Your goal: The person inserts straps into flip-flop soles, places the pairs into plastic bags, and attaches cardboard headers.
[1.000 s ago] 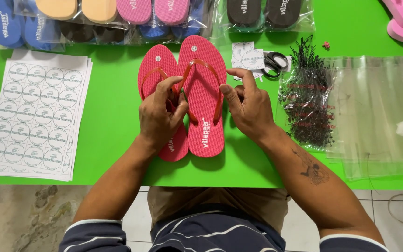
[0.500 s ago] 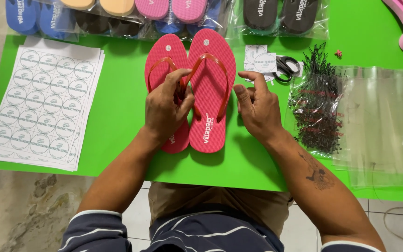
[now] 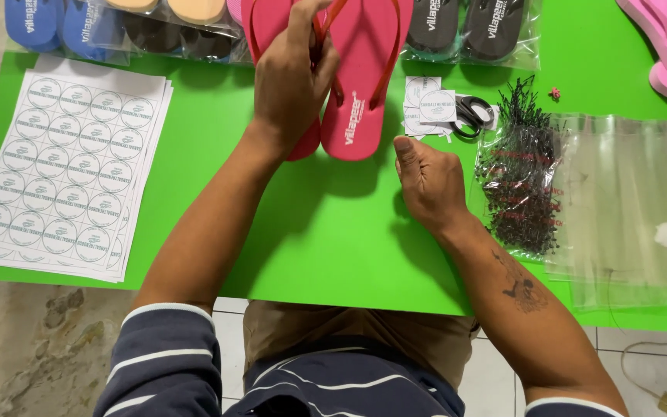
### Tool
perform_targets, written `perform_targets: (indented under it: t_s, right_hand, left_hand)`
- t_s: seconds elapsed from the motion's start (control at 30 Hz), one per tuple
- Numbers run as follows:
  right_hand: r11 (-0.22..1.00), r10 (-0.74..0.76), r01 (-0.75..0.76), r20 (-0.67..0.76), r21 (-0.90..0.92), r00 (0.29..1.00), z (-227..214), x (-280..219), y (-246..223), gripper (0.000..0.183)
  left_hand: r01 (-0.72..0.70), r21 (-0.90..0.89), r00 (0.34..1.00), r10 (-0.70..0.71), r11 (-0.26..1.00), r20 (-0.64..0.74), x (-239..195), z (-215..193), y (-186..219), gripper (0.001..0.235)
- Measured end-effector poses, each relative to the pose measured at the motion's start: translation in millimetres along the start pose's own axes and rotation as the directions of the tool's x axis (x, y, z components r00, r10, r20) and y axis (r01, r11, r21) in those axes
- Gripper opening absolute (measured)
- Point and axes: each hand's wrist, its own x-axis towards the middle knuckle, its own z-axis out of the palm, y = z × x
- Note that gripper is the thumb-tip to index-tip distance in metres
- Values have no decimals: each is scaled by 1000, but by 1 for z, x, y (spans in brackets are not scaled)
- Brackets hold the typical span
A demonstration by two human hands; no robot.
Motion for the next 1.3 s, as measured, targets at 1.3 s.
perform_targets:
  t_s: [1.3]
  right_hand:
    - [864, -102, -108, -381, -492, 919, -142, -113, 52, 30]
  left_hand:
    - [-481, -111, 765, 478, 870, 430, -101, 51, 156, 82]
